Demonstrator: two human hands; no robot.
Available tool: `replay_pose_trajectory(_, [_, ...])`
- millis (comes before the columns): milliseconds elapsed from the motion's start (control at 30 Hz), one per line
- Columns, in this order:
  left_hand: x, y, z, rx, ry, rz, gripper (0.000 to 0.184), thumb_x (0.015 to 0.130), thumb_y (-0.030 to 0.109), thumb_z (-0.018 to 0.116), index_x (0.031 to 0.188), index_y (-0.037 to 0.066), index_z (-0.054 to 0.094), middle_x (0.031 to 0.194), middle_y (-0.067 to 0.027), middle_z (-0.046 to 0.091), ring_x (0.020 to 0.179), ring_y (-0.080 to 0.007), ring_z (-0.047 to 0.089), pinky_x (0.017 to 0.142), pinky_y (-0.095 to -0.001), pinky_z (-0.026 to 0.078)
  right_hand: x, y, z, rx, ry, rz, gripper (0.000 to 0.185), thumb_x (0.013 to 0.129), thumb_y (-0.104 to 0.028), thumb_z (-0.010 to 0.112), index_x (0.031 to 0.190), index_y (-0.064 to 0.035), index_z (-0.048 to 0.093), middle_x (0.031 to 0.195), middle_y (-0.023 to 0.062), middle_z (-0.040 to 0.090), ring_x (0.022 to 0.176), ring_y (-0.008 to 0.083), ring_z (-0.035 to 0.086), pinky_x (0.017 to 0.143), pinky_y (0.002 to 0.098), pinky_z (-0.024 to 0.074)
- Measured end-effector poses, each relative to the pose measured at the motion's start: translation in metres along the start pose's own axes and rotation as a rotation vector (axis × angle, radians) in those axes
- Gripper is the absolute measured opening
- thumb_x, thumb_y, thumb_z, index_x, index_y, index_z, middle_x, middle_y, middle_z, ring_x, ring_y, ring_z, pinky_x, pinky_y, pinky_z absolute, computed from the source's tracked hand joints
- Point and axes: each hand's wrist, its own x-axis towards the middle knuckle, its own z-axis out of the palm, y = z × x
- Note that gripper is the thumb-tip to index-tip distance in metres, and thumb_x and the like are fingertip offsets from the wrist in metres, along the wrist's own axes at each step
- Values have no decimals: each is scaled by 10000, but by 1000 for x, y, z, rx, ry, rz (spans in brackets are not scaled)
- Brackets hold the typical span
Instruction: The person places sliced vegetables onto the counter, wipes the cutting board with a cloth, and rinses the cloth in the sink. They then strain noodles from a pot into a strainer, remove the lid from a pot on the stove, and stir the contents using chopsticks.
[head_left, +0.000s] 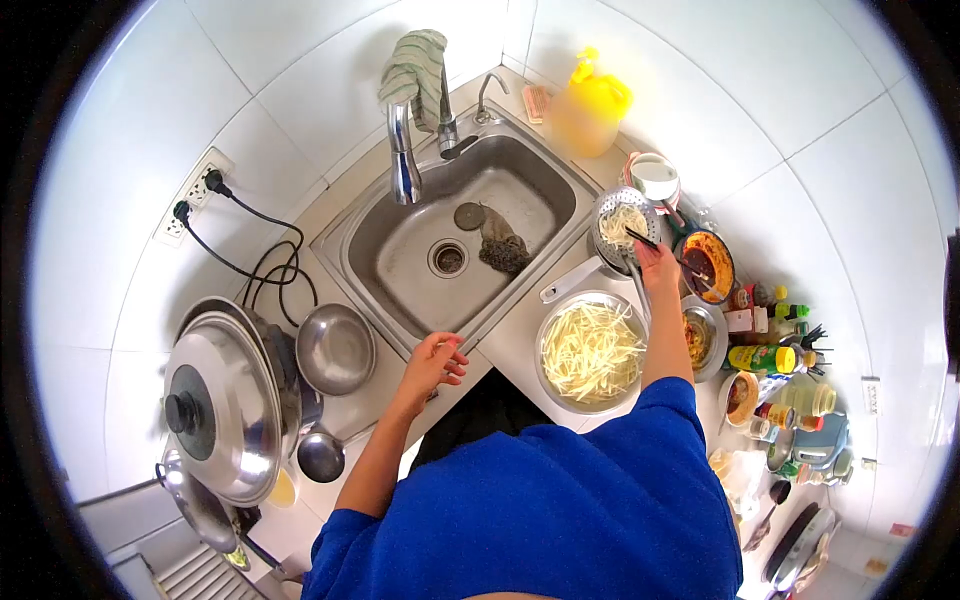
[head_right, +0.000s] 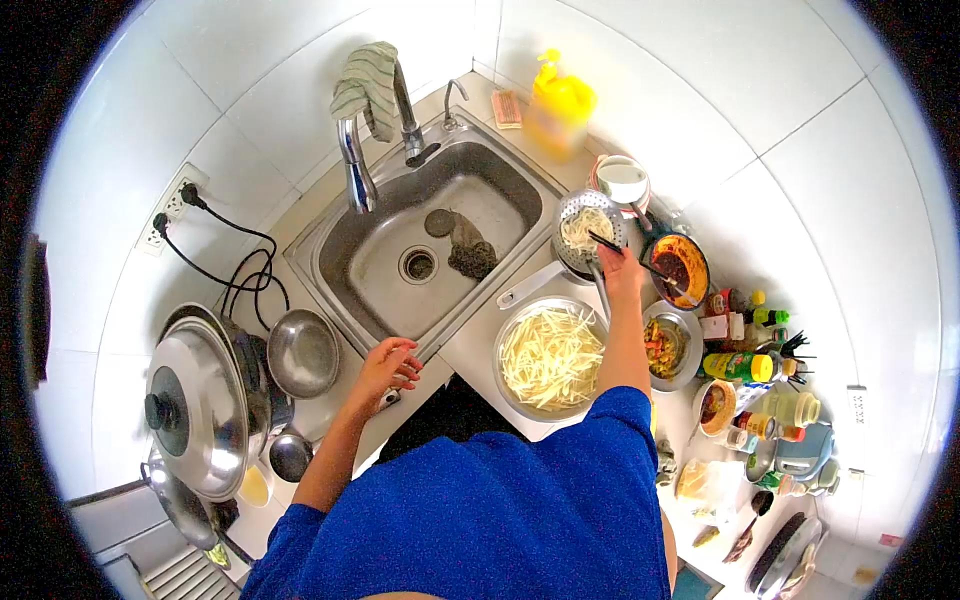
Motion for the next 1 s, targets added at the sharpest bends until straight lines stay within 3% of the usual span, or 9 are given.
replay_pose_trajectory(200, [-1,-13,0,22,5,58,293,873,288,453,1056,60,473,806,-81,555,688,-143,553,572,-258,474,15,8,-9,118,31,164,342,862,-92,391,1088,160,344,1024,260,484,944,330,530,823,403,486])
replay_pose_trajectory(233, [1,-14,1,5,31,56,293,873,288,453,1056,60,473,806,-81,555,688,-143,553,572,-258,474,1,13,-10,-396,-25,-169,302,851,-80,407,1056,142,400,987,224,520,940,320,531,843,379,464])
replay_pose_trajectory(267, [3,-15,0,29,14,65,283,871,284,460,1053,68,476,807,-71,556,690,-132,550,574,-253,473,5,8,-16,1,18,49,278,842,-79,432,1039,118,439,971,203,531,936,295,525,847,351,449])
replay_pose_trajectory(367, [0,-16,9,219,192,160,173,835,206,502,947,75,498,769,-61,548,651,-153,540,555,-279,454,-87,14,45,-90,-28,-69,44,788,-34,514,823,-19,492,759,71,490,743,191,487,720,310,454])
replay_pose_trajectory(533, [9,-19,22,839,481,647,141,670,54,528,800,61,474,747,-119,526,706,-275,525,608,-378,409,-138,91,103,-828,-618,-442,155,725,22,562,741,-59,430,633,5,399,523,100,334,532,243,364])
replay_pose_trajectory(600, [-3,-11,26,852,483,596,175,662,53,532,834,68,505,775,-122,543,752,-278,536,636,-380,418,-152,122,120,-1339,-1092,-880,462,652,-4,604,1090,-58,465,1047,162,515,954,282,507,796,342,396])
replay_pose_trajectory(700, [-34,0,26,1239,800,955,289,665,65,540,953,94,544,885,-139,560,867,-298,530,732,-399,414,-187,159,126,-1420,-1347,-795,617,661,-34,617,1228,-114,389,1228,178,415,1147,327,382,930,383,312])
replay_pose_trajectory(767, [-40,-9,17,1044,520,689,385,675,85,549,1058,110,532,999,-151,547,968,-313,499,829,-413,376,-205,182,119,-1435,-1404,-794,580,671,-60,622,1208,-110,410,1215,174,427,1138,328,388,936,389,307])
replay_pose_trajectory(1000, [-100,-5,-18,928,619,620,315,781,118,548,1091,72,521,1092,-126,539,1049,-289,472,909,-385,341,-187,114,104,-1134,-774,-539,225,775,-136,580,981,-48,558,891,106,587,804,206,563,697,304,444])
